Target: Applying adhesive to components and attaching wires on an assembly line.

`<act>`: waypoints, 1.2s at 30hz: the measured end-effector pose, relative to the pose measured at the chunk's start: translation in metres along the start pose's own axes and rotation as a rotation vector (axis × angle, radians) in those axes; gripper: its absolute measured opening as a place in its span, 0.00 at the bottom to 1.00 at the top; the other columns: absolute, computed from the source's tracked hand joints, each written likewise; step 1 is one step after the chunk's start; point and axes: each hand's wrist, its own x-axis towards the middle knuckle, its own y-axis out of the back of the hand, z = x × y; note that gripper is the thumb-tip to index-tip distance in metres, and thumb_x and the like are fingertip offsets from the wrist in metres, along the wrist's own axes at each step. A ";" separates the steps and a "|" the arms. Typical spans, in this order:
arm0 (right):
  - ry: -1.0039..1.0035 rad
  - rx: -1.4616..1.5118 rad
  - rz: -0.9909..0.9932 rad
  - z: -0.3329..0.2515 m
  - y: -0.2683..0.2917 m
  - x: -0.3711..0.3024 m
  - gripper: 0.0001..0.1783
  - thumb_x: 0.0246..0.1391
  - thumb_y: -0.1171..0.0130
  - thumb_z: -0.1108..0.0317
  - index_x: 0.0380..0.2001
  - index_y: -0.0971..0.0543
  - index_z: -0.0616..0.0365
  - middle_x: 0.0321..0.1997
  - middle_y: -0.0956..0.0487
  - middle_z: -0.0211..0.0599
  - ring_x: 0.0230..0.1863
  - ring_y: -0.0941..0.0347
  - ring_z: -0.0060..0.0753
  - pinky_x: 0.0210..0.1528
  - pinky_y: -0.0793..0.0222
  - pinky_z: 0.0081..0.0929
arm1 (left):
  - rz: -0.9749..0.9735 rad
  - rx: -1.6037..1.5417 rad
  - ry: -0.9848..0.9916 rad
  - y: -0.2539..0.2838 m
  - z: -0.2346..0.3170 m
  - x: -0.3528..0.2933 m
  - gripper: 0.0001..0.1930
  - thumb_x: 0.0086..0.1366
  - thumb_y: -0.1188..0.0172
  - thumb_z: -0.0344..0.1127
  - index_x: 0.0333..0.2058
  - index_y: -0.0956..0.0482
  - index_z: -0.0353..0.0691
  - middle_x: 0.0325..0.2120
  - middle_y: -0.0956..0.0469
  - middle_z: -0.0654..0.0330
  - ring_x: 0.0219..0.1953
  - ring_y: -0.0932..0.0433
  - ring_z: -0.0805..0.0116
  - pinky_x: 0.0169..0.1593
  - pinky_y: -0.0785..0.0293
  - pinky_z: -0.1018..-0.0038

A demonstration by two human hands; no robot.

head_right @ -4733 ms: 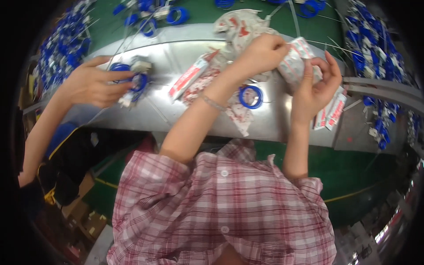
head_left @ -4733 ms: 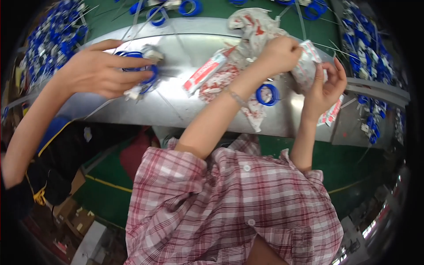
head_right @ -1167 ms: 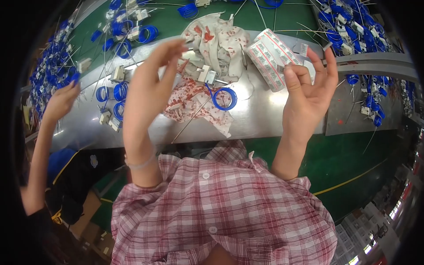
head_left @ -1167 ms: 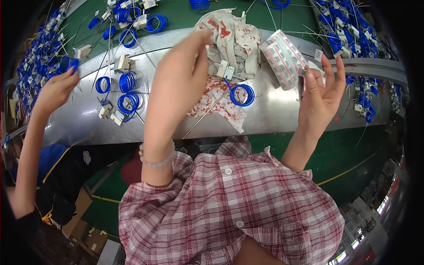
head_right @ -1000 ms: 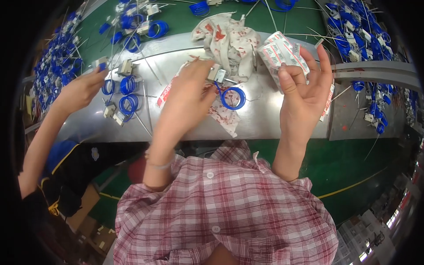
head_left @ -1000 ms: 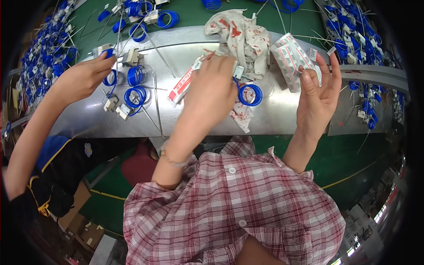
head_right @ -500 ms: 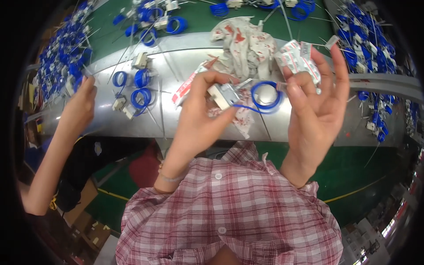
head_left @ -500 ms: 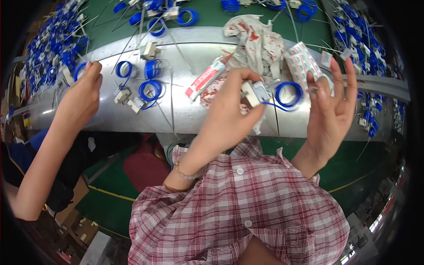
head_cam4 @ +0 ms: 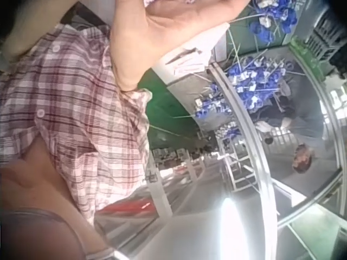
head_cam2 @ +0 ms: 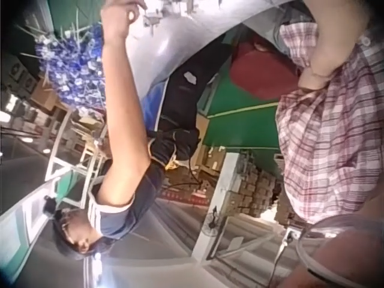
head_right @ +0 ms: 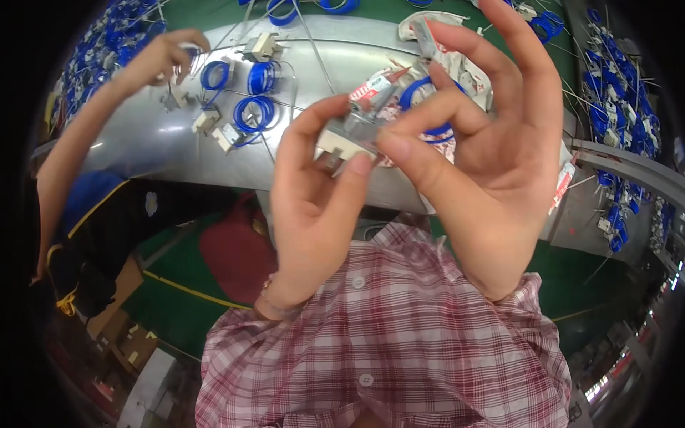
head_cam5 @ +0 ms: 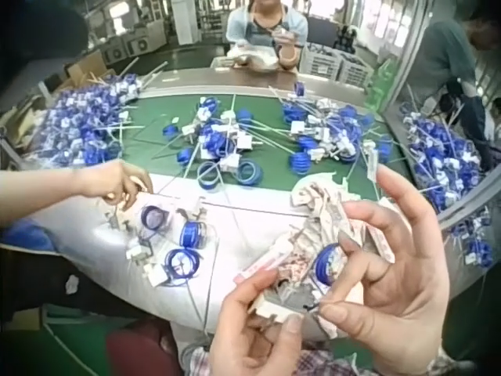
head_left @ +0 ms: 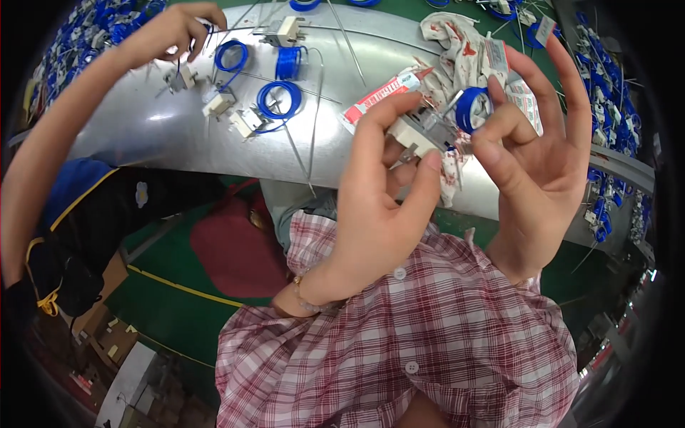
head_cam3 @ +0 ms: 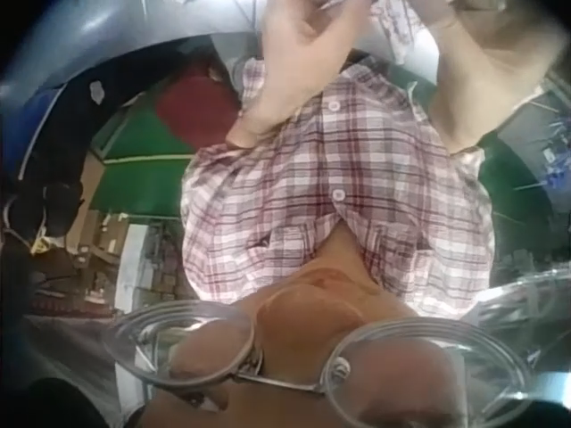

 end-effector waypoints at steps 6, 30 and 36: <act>-0.006 -0.140 0.004 -0.002 -0.007 -0.009 0.41 0.42 0.39 0.75 0.60 0.46 0.66 0.54 0.34 0.52 0.37 0.27 0.25 0.59 0.41 0.33 | 0.082 -0.017 -0.010 0.006 0.009 -0.007 0.24 0.60 0.53 0.20 0.56 0.44 0.28 0.49 0.35 0.51 0.48 0.31 0.69 0.47 0.30 0.76; -0.217 -0.174 0.035 0.003 0.025 -0.018 0.43 0.44 0.39 0.73 0.61 0.49 0.65 0.57 0.37 0.50 0.42 0.31 0.28 0.60 0.43 0.32 | 0.073 0.112 0.028 0.010 0.015 -0.008 0.23 0.59 0.51 0.22 0.55 0.39 0.27 0.50 0.34 0.49 0.49 0.30 0.66 0.51 0.30 0.71; -0.252 -0.159 0.039 0.001 0.026 -0.019 0.43 0.44 0.39 0.73 0.61 0.50 0.64 0.57 0.38 0.50 0.44 0.32 0.29 0.60 0.43 0.32 | 0.073 0.115 0.024 0.009 0.013 -0.008 0.23 0.60 0.51 0.22 0.55 0.39 0.27 0.49 0.33 0.49 0.49 0.30 0.66 0.51 0.30 0.70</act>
